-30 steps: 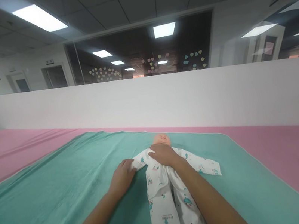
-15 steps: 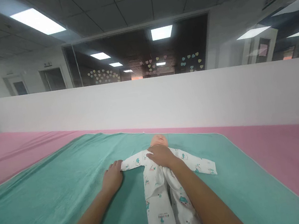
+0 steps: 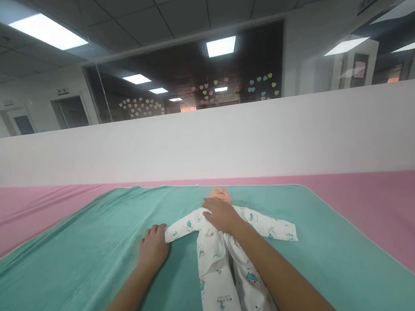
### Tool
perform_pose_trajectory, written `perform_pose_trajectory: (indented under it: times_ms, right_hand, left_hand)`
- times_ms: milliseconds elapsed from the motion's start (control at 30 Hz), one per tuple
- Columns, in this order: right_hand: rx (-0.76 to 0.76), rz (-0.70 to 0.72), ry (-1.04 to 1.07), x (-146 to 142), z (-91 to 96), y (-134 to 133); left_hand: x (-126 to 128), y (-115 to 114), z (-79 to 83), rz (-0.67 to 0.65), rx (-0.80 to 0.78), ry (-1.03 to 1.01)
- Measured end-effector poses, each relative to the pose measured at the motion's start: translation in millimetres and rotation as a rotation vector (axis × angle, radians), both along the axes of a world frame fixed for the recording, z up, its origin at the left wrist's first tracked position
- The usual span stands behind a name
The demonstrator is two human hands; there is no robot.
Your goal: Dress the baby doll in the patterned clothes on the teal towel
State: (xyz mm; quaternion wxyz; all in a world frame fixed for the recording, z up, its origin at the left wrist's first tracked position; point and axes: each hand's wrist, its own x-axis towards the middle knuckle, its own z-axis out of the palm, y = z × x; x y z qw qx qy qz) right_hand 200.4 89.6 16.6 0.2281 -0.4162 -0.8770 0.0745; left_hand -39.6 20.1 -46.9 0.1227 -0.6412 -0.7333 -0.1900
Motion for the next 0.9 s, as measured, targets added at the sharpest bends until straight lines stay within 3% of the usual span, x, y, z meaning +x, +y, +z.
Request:
perform_pose_trajectory:
  times_ms: [67,167,267,333,533,900]
  right_hand:
    - [0.005,0.005,0.007,0.2,0.8,-1.1]
    - [0.019,0.024,-0.007,-0.4,2.2,-2.5]
    - [0.03,0.034,-0.021,-1.6,3.5,-3.6]
    - [0.027,0.035,-0.023,-2.2,4.1,-4.0]
    - [0.012,0.03,-0.02,-2.9,4.1,-3.5]
    - [0.006,0.02,-0.018,-2.0,3.1,-2.5]
  left_hand:
    - [13.8,-6.0,6.1,-0.111,0.092,-0.012]
    - [40.0,-20.6,17.2,-0.378,0.164,-0.112]
    - [63.4,-39.1,27.6,-0.684,0.084,-0.248]
    - [72.6,-49.9,34.5,-0.794,0.01,-0.313]
    - [77.2,-66.3,49.4,-0.82,-0.158,-0.383]
    - [104.1,-68.4,32.3,-0.84,0.128,0.001]
